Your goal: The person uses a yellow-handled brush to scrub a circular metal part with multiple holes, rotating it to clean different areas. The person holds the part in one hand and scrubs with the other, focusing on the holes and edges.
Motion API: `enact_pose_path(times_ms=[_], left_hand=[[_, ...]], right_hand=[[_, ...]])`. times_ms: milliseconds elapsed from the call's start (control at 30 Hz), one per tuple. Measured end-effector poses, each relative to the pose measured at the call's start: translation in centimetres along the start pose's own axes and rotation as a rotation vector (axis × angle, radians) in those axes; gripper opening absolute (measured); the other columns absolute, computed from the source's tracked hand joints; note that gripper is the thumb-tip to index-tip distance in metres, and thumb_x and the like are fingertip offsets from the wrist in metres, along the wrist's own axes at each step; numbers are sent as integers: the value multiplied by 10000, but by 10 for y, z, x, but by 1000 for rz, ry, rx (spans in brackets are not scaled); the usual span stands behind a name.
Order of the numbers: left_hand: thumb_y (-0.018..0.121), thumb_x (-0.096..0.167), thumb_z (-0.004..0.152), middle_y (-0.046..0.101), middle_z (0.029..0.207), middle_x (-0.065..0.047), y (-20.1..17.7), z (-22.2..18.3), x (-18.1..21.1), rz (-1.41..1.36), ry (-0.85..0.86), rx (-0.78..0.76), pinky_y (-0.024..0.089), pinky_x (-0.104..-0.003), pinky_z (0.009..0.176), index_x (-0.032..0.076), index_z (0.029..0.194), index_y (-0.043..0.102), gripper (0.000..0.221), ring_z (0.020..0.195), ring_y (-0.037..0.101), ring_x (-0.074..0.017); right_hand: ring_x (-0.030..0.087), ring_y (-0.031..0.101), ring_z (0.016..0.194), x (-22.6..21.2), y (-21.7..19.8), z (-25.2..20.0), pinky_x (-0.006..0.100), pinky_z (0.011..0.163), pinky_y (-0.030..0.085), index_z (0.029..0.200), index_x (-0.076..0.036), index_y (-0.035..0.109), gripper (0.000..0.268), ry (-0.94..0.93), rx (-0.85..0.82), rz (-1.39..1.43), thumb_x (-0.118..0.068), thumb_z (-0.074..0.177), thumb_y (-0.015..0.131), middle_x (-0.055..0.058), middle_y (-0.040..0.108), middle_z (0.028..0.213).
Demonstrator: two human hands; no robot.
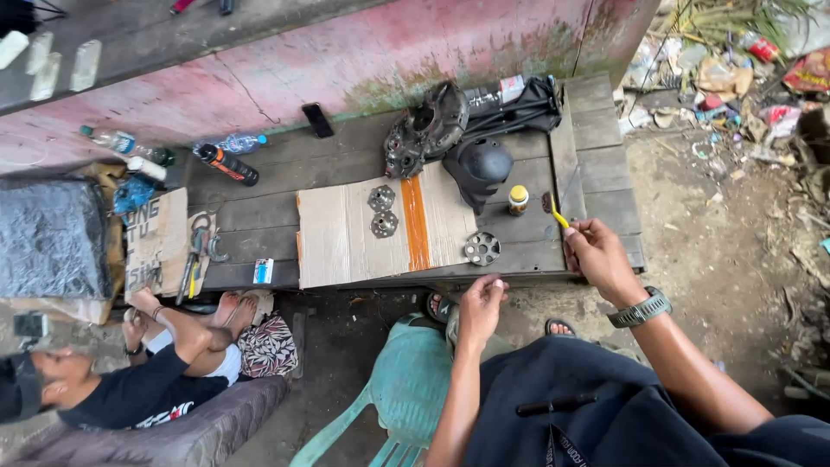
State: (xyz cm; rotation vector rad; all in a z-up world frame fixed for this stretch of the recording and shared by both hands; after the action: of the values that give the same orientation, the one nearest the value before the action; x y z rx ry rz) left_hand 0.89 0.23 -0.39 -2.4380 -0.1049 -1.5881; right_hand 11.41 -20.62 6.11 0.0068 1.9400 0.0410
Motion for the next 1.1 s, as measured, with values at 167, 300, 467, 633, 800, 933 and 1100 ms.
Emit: enact_pose_path(times_ms=[167, 300, 467, 633, 800, 933, 1100], left_hand=[[598, 308, 1005, 761, 1077, -150, -53, 54, -14, 111, -68, -97, 587, -355, 839, 31, 1259, 672, 383, 941, 758, -233], [585, 385, 1007, 770, 1066, -54, -96, 100, -14, 209, -137, -191, 575, -317, 847, 104, 1277, 675, 400, 950, 754, -154], [624, 347, 959, 773, 1005, -97, -134, 137, 2, 272, -102, -193, 569, -374, 863, 91, 1224, 713, 378, 919, 757, -217], [626, 376, 946, 769, 1023, -129, -132, 163, 7, 370, -65, -125, 566, -423, 877, 120, 1208, 725, 380, 969, 745, -310], [607, 378, 948, 763, 1071, -127, -104, 146, 16, 333, -117, -21, 564, -415, 910, 116, 1239, 705, 403, 999, 744, -271], [596, 361, 971, 760, 1095, -137, -76, 134, 17, 330, -109, -36, 571, -422, 898, 97, 1262, 704, 407, 1008, 743, -281], [633, 324, 947, 759, 1087, -162, -45, 143, 16, 378, -64, -74, 574, -428, 881, 47, 1247, 697, 413, 1011, 740, -292]], right_hand=[[179, 504, 455, 9, 57, 17, 290, 400, 377, 1089, 1, 562, 109, 31, 97, 27, -97, 1051, 538, 111, 521, 659], [175, 496, 466, 4, 105, 30, 290, 404, 371, 1113, 9, 546, 120, 79, 172, 38, -95, 1053, 537, 108, 517, 676], [199, 533, 473, -2, 152, 47, 304, 428, 401, 1106, 13, 567, 128, 80, 170, -6, -102, 1051, 555, 134, 545, 670], [186, 565, 479, -12, 139, 67, 298, 422, 425, 1106, 10, 582, 148, 46, 102, -67, -124, 1046, 567, 119, 569, 676], [170, 531, 512, -24, 107, 78, 281, 452, 418, 1116, 19, 569, 151, 45, 64, -55, -115, 1052, 543, 107, 545, 697], [193, 548, 508, -20, 80, 83, 302, 446, 426, 1107, 40, 581, 170, 25, 38, -36, -118, 1051, 555, 118, 562, 688], [197, 540, 494, -18, 50, 80, 306, 437, 429, 1124, 47, 593, 182, 53, 72, -24, -99, 1018, 565, 131, 555, 677]])
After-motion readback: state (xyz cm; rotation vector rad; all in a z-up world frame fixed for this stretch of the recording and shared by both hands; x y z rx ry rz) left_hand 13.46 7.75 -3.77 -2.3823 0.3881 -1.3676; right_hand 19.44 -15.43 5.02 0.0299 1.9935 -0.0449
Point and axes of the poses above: each hand's wrist, its own z-axis towards the middle knuckle, its own y-axis out of the palm, x = y × z, the point moved 1 cm from there along z, towards the middle knuckle
